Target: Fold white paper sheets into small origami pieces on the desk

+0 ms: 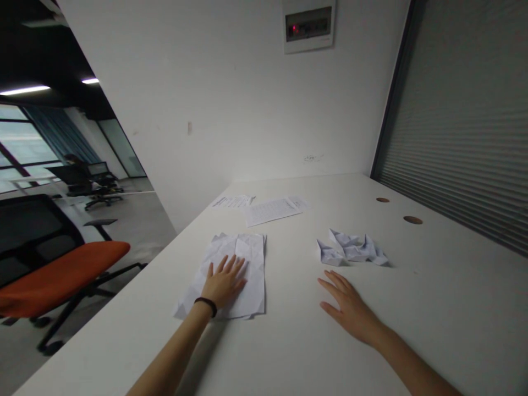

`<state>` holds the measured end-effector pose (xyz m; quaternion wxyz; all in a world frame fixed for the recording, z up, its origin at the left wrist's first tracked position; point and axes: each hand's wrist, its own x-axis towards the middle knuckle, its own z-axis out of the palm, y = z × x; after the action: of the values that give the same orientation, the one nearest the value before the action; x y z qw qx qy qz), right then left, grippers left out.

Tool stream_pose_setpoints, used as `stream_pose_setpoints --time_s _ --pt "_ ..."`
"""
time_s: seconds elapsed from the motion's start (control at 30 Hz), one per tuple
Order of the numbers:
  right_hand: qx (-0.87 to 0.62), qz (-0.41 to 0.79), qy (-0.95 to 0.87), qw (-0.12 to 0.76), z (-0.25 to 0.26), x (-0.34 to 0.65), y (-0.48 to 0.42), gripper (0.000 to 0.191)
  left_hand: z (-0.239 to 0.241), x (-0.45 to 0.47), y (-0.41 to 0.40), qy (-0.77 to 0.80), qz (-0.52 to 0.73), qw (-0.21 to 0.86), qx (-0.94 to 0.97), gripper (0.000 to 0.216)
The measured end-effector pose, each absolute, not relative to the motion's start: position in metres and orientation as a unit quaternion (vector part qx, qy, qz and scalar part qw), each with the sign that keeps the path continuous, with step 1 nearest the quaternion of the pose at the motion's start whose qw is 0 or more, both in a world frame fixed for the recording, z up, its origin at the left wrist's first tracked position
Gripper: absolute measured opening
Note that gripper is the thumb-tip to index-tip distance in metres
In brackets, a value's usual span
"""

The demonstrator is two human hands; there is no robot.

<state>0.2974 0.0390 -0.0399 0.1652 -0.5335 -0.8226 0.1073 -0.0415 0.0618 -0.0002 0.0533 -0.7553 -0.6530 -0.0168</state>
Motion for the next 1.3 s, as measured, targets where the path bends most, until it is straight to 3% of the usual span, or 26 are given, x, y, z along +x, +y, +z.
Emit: stream_pose_setpoints --time_s 0.2,0.37,0.63,0.73,1.13,1.3 --pt "-0.537 0.099 -0.819 0.174 -0.044 0.298 0.041 0.048 0.018 0.026 0.04 -0.554 -0.081 0.054 -0.827 0.051" --pt "-0.528 0.097 -0.82 0.2 -0.049 0.298 0.039 0.045 -0.008 0.063 0.031 -0.522 -0.08 -0.013 -0.849 0.059" --pt "-0.537 -0.024 -0.74 0.405 -0.046 0.309 0.061 0.052 -0.025 0.059 0.029 -0.522 -0.097 -0.048 -0.846 0.055" --pt "-0.552 -0.037 -0.732 0.397 -0.051 0.317 0.073 0.05 -0.022 0.061 0.029 -0.522 -0.096 -0.054 -0.846 0.054" --pt "-0.53 0.036 -0.758 0.379 -0.041 0.32 0.069 0.009 -0.018 0.065 0.029 -0.516 -0.173 -0.083 -0.835 0.05" --pt "-0.458 0.184 -0.807 0.325 -0.024 0.306 0.045 0.004 -0.019 0.067 0.03 -0.481 -0.276 -0.126 -0.823 0.047"
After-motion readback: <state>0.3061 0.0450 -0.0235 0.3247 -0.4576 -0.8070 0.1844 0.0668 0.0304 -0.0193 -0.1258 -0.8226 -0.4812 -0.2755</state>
